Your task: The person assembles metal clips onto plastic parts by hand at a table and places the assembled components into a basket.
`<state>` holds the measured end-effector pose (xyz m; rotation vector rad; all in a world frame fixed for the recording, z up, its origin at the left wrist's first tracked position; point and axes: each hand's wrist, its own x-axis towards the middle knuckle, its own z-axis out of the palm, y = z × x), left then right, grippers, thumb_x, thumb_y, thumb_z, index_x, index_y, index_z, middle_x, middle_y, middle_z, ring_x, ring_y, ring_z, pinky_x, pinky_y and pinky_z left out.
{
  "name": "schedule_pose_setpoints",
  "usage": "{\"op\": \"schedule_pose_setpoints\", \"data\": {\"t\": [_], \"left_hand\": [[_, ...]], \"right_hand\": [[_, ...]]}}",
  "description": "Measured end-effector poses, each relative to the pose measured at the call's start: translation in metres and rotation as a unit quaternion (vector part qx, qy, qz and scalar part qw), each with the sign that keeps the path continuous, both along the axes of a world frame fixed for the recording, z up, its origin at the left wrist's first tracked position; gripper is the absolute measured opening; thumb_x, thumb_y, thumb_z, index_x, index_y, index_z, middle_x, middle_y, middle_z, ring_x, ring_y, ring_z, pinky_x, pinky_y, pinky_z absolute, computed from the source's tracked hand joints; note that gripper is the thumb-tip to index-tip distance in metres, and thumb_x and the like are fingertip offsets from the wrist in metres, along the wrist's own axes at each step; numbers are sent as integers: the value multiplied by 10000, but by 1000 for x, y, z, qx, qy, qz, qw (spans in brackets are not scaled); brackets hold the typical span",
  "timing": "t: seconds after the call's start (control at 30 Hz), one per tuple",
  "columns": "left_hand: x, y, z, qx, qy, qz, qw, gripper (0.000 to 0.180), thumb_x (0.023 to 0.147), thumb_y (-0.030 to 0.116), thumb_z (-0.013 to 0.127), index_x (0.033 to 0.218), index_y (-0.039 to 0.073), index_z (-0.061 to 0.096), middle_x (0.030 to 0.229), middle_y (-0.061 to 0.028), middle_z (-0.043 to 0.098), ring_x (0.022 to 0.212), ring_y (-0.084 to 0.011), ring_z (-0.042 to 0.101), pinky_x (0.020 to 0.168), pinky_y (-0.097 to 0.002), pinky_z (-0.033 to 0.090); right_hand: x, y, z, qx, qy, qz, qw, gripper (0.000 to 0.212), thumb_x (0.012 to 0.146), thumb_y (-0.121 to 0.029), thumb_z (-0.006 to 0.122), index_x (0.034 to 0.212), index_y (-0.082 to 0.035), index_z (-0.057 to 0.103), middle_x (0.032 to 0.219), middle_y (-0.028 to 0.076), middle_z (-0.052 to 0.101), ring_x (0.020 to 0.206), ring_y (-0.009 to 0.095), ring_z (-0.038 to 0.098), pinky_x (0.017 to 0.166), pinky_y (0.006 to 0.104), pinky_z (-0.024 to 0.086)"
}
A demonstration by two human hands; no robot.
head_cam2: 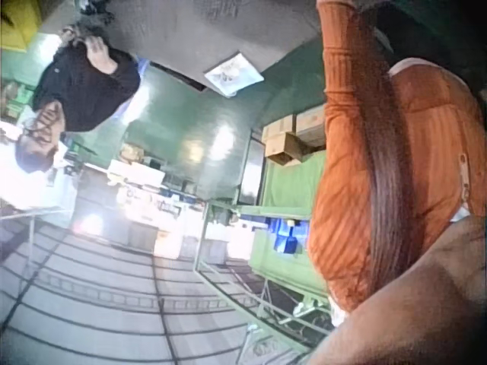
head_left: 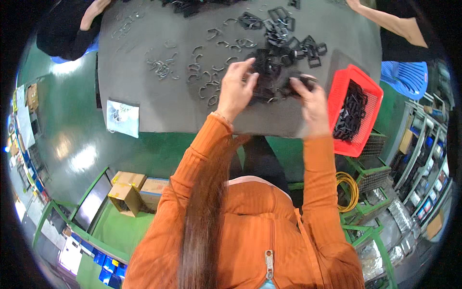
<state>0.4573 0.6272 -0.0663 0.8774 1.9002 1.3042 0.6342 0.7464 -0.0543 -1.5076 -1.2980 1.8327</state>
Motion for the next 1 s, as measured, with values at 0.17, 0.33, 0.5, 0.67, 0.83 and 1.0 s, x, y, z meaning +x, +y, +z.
{"op": "schedule_pose_setpoints", "data": {"t": [0.17, 0.33, 0.5, 0.67, 0.83, 1.0], "left_hand": [[8, -20, -12, -178, 202, -17, 963, 251, 786, 196, 687, 991, 67, 621, 946, -102, 605, 873, -279, 591, 769, -360, 475], [12, -29, -40, -174, 77, 17, 982, 144, 776, 168, 693, 864, 63, 650, 822, -90, 643, 802, -265, 602, 747, -357, 470], [-9, -15, 7, -6, 165, 79, 983, 80, 800, 121, 671, 847, 60, 653, 779, -94, 649, 697, -251, 620, 656, -346, 478], [-46, -9, -2, -196, 225, 28, 954, 149, 834, 180, 616, 873, 37, 626, 785, -147, 659, 789, -321, 637, 702, -389, 485], [-82, -19, -5, -245, 45, 78, 965, 196, 789, 164, 621, 917, 16, 639, 730, -128, 660, 670, -242, 657, 658, -356, 504], [-103, -52, -37, -279, 94, 100, 950, 262, 774, 153, 632, 1003, 29, 655, 814, -130, 680, 762, -264, 661, 738, -360, 516]], "right_hand": [[173, 44, 42, 151, -138, -153, 967, 348, 773, -156, 746, 1045, -15, 581, 960, 61, 624, 817, 148, 612, 693, 283, 505], [206, 52, 20, 450, -440, -18, 777, 304, 797, -155, 699, 1041, -15, 581, 967, 90, 605, 911, 232, 576, 824, 341, 450], [57, -14, -5, 502, -248, 204, 803, 120, 812, -144, 603, 917, -87, 619, 912, 97, 595, 903, 294, 565, 800, 400, 464], [-55, -59, -52, 499, -190, 266, 803, 226, 771, -215, 676, 958, -128, 584, 963, 55, 570, 881, 249, 583, 736, 359, 498], [-105, -52, -72, 460, -244, 384, 762, 387, 738, -264, 718, 1066, -160, 542, 957, 54, 553, 896, 239, 595, 677, 372, 521], [-112, -42, -64, 447, -249, 417, 751, 377, 708, -237, 733, 1047, -174, 581, 978, 65, 530, 940, 252, 576, 712, 386, 522]]}}
